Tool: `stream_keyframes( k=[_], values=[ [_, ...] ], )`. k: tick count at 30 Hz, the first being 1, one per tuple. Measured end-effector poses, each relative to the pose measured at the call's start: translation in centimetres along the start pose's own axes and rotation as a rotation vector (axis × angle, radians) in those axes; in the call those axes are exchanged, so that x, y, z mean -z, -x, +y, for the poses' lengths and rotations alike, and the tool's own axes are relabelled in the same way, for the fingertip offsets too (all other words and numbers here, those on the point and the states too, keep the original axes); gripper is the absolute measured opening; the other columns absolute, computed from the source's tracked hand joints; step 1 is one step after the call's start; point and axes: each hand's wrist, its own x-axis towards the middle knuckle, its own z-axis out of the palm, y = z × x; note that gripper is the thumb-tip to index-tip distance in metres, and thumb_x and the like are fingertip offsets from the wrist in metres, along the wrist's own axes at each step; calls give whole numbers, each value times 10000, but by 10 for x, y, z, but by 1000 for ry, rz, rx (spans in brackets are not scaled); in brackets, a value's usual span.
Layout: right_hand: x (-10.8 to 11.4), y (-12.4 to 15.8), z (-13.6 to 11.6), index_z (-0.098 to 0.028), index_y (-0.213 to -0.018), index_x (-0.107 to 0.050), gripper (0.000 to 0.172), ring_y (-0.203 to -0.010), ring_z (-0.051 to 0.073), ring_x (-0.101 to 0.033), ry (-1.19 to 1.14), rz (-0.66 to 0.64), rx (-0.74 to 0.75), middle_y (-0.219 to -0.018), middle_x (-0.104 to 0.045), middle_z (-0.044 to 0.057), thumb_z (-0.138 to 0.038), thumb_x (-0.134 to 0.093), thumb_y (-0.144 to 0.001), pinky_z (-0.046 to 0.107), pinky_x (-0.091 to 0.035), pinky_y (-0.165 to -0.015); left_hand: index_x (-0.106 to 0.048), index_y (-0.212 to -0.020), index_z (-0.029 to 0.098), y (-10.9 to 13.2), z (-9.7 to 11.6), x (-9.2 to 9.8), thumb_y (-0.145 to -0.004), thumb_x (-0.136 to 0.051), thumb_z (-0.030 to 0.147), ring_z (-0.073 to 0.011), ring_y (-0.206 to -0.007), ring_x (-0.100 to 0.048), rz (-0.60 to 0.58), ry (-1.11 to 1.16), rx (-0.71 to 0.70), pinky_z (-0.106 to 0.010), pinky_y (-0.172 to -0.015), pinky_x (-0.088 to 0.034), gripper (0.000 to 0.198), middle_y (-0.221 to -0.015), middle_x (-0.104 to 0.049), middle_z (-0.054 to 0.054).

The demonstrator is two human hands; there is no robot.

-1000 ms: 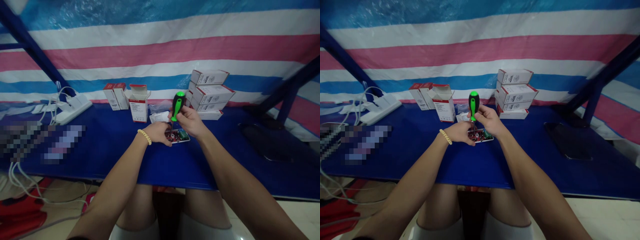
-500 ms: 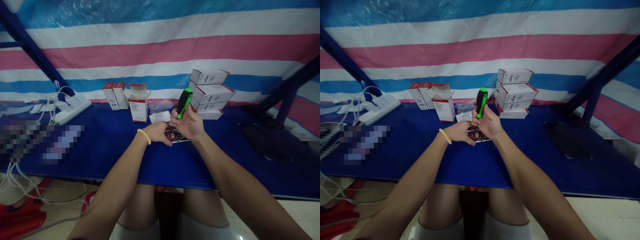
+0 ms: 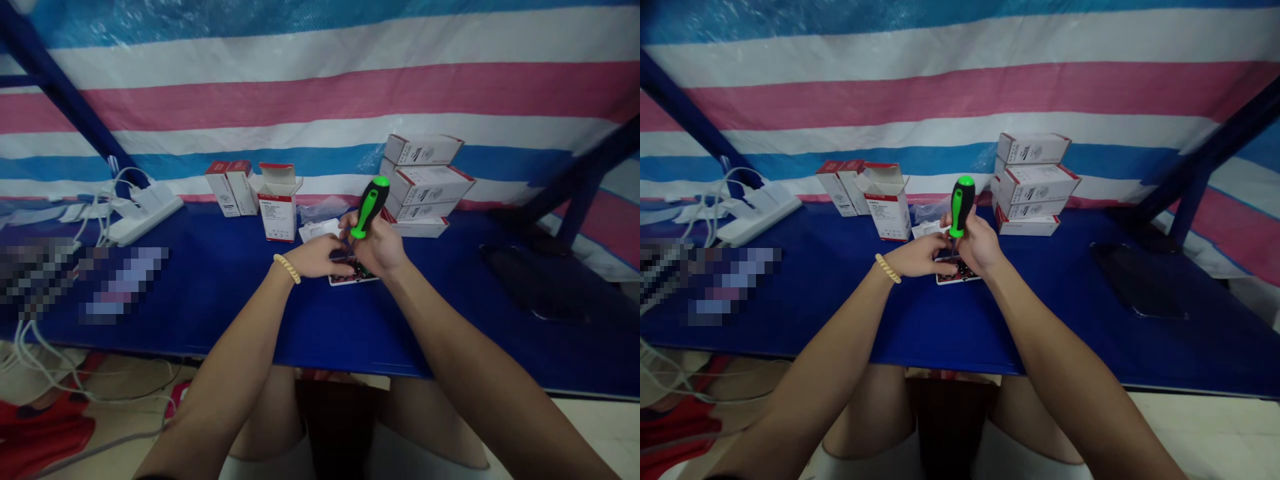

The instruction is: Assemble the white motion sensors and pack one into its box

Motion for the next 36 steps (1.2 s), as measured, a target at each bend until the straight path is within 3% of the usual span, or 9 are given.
stream_keyframes(
  k=[5, 10, 16, 22, 27, 32, 36],
  values=[
    [1, 0, -1, -199, -679, -511, 506, -853, 169, -561, 35, -52, -26, -987, -623, 63, -689, -600, -766, 324, -505, -687, -661, -842, 122, 0, 0, 0, -840, -580, 273, -124, -606, -496, 31, 150, 37, -275, -598, -367, 171, -671, -588, -7],
    [2, -2, 3, -193, -690, -548, 546, -948, 189, -598, 162, -34, 81, -929, -642, 70, -731, -543, -787, 343, -514, -792, -644, -695, 122, 0, -4, -1, -817, -592, 242, -94, -542, -437, 48, 175, 11, -259, -555, -334, 179, -582, -550, 15],
    [10, -5, 7, -215, -829, -602, 496, -797, 148, -615, 260, 128, 278, -813, -638, 24, -707, -588, -776, 299, -506, -697, -662, -676, 125, -2, -5, -2, -788, -636, 198, -91, -548, -477, 150, 83, 0, -255, -566, -340, 136, -571, -583, 17],
    [9, 0, 2, -209, -937, -638, 440, -763, 121, -590, 517, 113, 352, -852, -655, 5, -519, -795, -668, 276, -494, -691, -658, -643, 131, -2, -2, -3, -769, -683, 132, -101, -550, -506, 184, 2, -38, -264, -593, -368, 129, -572, -596, 13],
    [11, 0, 0, -195, -908, -650, 388, -753, 143, -603, 588, 61, 329, -834, -665, 12, -489, -782, -693, 312, -511, -706, -650, -615, 133, -3, -3, -4, -727, -743, 130, -109, -566, -517, 209, -3, -30, -266, -612, -373, 146, -580, -600, 14],
    [18, -1, -3, -217, -1032, -569, 474, -854, 163, -656, 452, -24, 256, -879, -686, 25, -509, -768, -716, 324, -539, -803, -639, -650, 131, -2, -7, -4, -731, -748, 220, -87, -523, -462, 170, 241, -13, -243, -549, -350, 162, -543, -549, 41],
    [27, -2, -5, -228, -1053, -558, 449, -813, 157, -652, 393, -150, 175, -945, -692, 37, -539, -714, -769, 305, -546, -707, -617, -717, 128, -2, -5, -4, -792, -642, 211, -95, -603, -530, 193, 503, -85, -247, -621, -417, 115, -638, -594, 14]
  ],
)
